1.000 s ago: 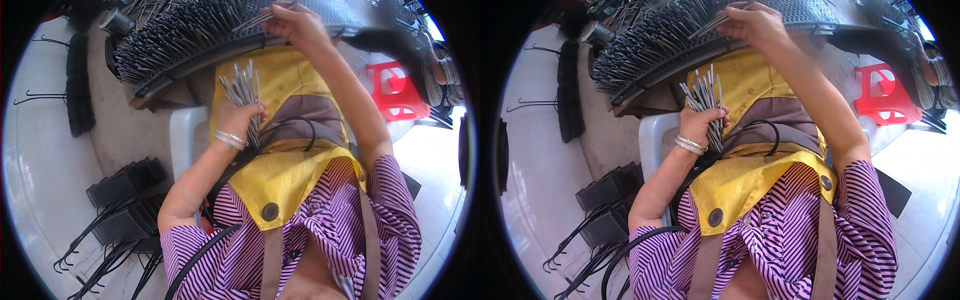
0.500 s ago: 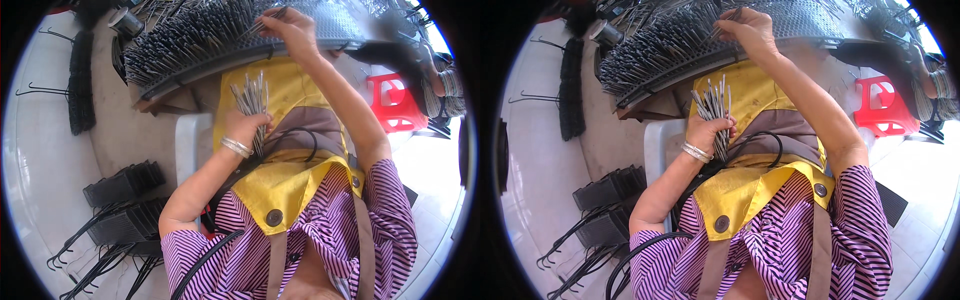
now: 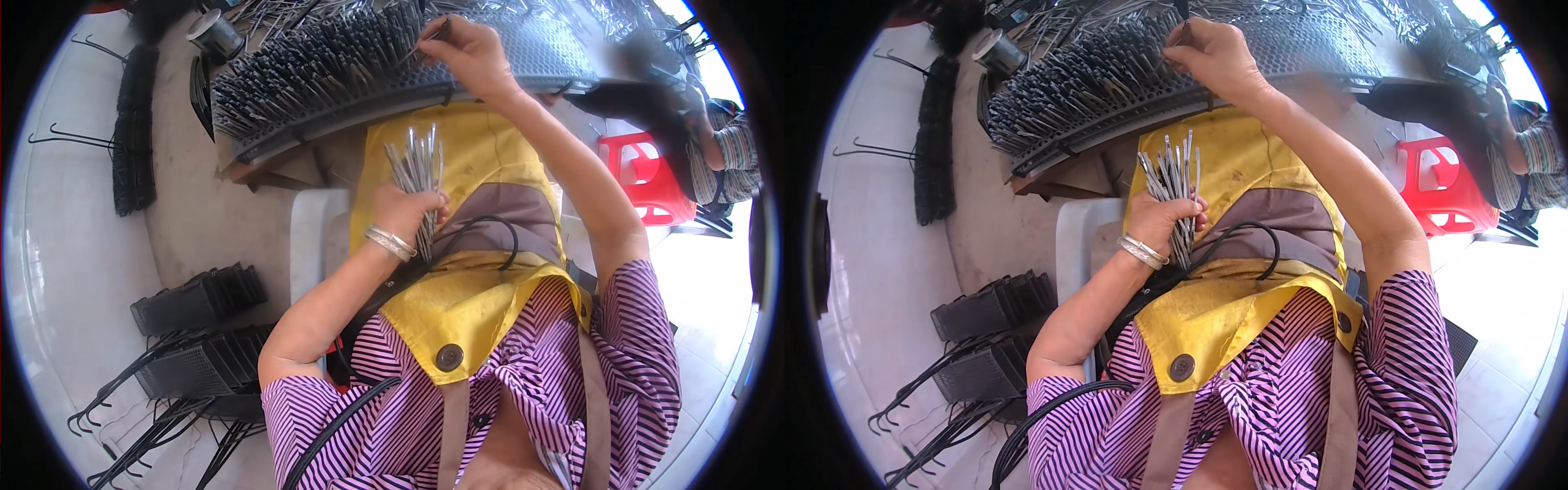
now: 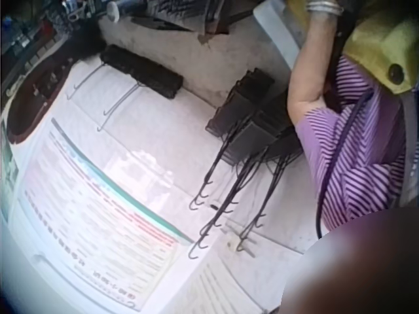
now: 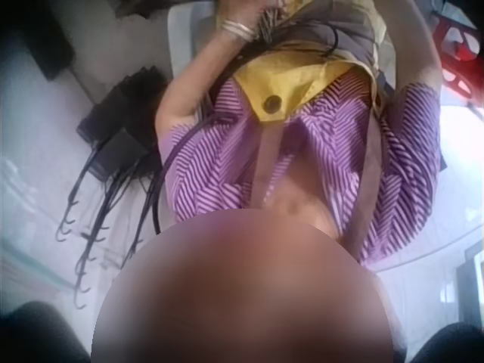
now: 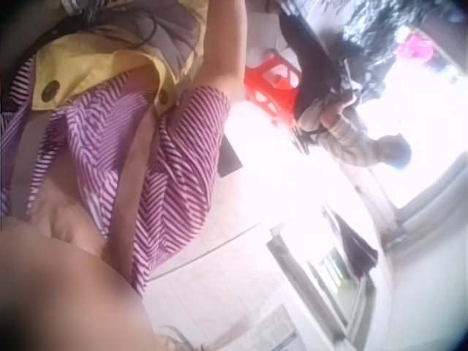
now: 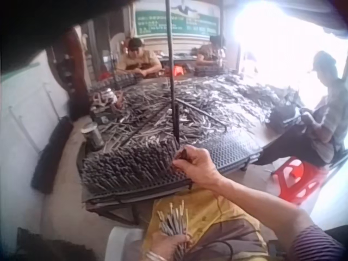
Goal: Picking up bundles of metal rods and inserting them into the holes of a perforated sorting tray.
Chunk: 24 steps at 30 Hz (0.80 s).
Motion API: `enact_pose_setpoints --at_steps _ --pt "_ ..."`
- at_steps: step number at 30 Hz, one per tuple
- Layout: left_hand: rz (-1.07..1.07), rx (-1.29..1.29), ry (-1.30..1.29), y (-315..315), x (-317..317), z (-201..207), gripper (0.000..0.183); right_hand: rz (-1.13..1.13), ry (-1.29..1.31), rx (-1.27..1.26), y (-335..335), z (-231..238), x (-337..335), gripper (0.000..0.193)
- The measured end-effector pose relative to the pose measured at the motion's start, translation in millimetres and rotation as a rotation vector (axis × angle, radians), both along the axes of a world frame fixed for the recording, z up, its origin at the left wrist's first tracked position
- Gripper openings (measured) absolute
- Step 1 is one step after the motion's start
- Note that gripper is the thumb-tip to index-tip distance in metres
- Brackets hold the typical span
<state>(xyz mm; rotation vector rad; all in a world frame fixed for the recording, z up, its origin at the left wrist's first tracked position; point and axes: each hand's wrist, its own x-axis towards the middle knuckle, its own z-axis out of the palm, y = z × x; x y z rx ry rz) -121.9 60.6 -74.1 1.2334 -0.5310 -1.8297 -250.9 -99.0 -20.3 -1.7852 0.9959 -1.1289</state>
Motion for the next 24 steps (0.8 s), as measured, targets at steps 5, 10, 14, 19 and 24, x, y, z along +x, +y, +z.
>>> enact_pose_setpoints --at_steps 5,10,14,19,24 --pt "-0.014 0.012 0.001 0.3 -0.1 -1.5 0.014 0.009 0.126 -0.068 1.9 4.2 1.6 0.007" --pt "-0.032 0.047 -0.033 -2.1 -1.5 -1.3 0.013 0.004 0.215 -0.141 -0.6 6.4 8.2 0.008" --pt "-0.028 0.03 -0.046 -2.5 -2.2 -0.8 0.013 -0.039 0.285 -0.303 -2.3 7.3 14.5 0.013" --pt "-0.036 0.044 -0.027 -3.3 -1.6 -0.8 0.013 -0.036 0.3 -0.275 3.1 6.3 22.2 0.014" --pt "-0.028 0.031 0.007 -3.9 -2.8 -2.3 0.014 -0.043 0.332 -0.398 6.8 3.9 28.3 0.015"
